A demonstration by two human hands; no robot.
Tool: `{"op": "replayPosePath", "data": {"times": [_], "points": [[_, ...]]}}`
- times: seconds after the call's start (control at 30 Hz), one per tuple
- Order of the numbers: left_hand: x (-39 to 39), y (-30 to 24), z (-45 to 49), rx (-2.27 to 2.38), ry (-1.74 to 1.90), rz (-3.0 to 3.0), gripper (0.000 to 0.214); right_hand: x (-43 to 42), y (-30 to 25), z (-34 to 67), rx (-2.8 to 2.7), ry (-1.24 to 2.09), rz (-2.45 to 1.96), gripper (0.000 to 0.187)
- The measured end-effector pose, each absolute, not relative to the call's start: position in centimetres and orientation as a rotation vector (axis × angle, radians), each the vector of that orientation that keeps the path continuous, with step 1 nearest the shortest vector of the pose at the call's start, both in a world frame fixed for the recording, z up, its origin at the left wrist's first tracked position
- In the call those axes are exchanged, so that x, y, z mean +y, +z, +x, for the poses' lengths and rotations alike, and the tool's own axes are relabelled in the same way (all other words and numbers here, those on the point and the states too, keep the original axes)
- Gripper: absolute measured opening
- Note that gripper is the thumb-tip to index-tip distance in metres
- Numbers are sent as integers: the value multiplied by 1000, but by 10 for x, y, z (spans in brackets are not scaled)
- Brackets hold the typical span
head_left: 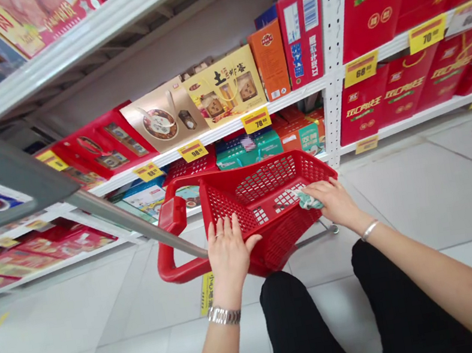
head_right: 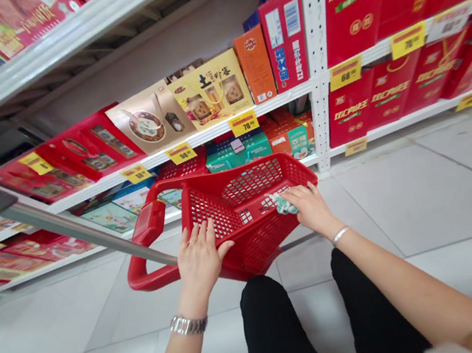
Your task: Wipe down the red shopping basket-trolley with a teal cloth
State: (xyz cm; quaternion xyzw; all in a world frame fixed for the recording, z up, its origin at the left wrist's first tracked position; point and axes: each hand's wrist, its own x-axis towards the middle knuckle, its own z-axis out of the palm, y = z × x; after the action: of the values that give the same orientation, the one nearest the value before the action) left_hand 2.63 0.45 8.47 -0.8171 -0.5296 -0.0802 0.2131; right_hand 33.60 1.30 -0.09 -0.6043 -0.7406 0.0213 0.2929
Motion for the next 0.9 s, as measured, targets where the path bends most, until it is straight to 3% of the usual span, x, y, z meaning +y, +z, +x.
{"op": "replayPosePath", "data": {"times": [0.13, 0.33, 0.47, 0.7, 0.9], "points": [[5, 79, 17, -1412, -301, -2254, 69, 18, 9, 343, -1866, 51, -1735, 67], [4, 68, 12, -1402, -469, -2177, 56, 3, 45, 248, -2071, 167, -1344, 73], [2, 63, 6, -1384, -519, -2155, 57, -3, 38, 217, -2158, 227, -1299, 70], [3, 58, -6, -1410, -616, -2112, 50, -2, 4, 294, -2018, 113, -1569, 70], [-1, 64, 3, -1430, -617, -2119, 48, 0, 12, 347, -1774, 53, -1909, 64]]}}
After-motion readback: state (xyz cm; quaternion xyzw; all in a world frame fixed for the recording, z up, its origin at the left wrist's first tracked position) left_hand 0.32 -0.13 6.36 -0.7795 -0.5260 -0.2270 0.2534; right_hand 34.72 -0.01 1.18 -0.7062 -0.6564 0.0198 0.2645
